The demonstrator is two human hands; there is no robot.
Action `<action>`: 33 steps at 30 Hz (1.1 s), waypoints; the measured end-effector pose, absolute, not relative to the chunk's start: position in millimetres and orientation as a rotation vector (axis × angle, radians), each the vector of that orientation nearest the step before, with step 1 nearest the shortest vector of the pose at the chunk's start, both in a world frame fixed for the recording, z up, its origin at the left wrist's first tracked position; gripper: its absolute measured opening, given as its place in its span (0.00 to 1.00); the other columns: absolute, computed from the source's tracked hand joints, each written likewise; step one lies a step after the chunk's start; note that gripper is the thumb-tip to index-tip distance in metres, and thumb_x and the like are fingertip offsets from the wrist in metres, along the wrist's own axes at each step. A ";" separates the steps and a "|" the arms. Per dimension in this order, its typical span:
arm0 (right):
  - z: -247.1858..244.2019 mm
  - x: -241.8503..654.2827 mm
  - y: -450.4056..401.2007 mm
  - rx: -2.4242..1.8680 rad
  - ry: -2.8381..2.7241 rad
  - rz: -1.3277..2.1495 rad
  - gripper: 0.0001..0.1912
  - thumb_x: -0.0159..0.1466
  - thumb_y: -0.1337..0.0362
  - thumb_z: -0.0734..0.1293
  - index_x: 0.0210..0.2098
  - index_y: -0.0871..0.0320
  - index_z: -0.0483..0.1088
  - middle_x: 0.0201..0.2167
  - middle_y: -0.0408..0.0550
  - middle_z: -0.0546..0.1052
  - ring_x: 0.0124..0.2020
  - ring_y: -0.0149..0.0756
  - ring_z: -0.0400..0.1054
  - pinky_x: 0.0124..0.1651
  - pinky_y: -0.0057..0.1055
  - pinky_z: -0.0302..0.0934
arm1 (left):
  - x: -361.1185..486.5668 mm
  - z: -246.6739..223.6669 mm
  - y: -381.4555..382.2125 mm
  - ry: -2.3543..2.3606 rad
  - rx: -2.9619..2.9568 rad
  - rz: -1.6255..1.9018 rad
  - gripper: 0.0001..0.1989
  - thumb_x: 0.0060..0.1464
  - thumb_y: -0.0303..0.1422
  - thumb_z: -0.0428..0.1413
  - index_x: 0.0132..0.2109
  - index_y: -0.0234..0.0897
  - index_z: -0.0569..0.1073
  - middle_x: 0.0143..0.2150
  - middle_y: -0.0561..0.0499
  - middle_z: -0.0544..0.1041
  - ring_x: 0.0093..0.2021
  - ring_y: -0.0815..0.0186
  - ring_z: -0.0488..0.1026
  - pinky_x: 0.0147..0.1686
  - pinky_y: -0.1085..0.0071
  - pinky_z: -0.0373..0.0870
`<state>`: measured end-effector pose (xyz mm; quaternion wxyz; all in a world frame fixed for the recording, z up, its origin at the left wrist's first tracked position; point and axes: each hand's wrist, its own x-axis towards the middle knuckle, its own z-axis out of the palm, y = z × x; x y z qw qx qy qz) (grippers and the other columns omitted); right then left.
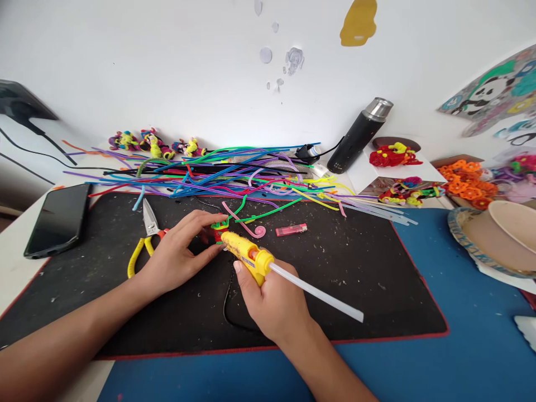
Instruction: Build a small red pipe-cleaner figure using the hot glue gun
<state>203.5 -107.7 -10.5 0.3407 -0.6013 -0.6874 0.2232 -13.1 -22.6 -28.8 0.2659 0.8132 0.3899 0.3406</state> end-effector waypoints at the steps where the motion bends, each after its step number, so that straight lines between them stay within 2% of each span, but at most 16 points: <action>1: -10.5 203.5 -107.8 -1.564 -1.789 0.581 0.19 0.76 0.55 0.62 0.31 0.57 0.72 0.22 0.44 0.76 0.22 0.34 0.69 0.28 0.29 0.59 | -13.0 -28.5 -22.6 1.051 2.198 0.922 0.22 0.64 0.27 0.60 0.64 0.46 0.72 0.51 0.49 0.75 0.38 0.66 0.73 0.38 0.69 0.77; 8: -9.1 202.7 -107.3 -1.568 -1.780 0.553 0.19 0.75 0.55 0.62 0.29 0.56 0.70 0.21 0.42 0.74 0.20 0.33 0.65 0.27 0.29 0.58 | -13.9 -30.8 -22.7 1.049 2.194 0.917 0.25 0.64 0.26 0.60 0.65 0.47 0.71 0.52 0.49 0.75 0.40 0.65 0.74 0.39 0.69 0.77; 19: -11.7 204.2 -108.5 -1.570 -1.778 0.581 0.18 0.76 0.54 0.62 0.34 0.57 0.75 0.25 0.46 0.79 0.25 0.38 0.74 0.31 0.30 0.63 | -14.2 -30.3 -22.7 1.051 2.196 0.919 0.25 0.64 0.27 0.60 0.65 0.48 0.71 0.52 0.49 0.75 0.38 0.66 0.74 0.39 0.68 0.77; 33: -10.7 205.1 -107.9 -1.600 -1.773 0.613 0.18 0.76 0.53 0.62 0.36 0.57 0.76 0.28 0.48 0.81 0.28 0.40 0.76 0.34 0.32 0.66 | -13.6 -28.8 -23.1 1.054 2.191 0.916 0.24 0.64 0.27 0.60 0.65 0.47 0.71 0.52 0.48 0.75 0.39 0.65 0.74 0.39 0.68 0.77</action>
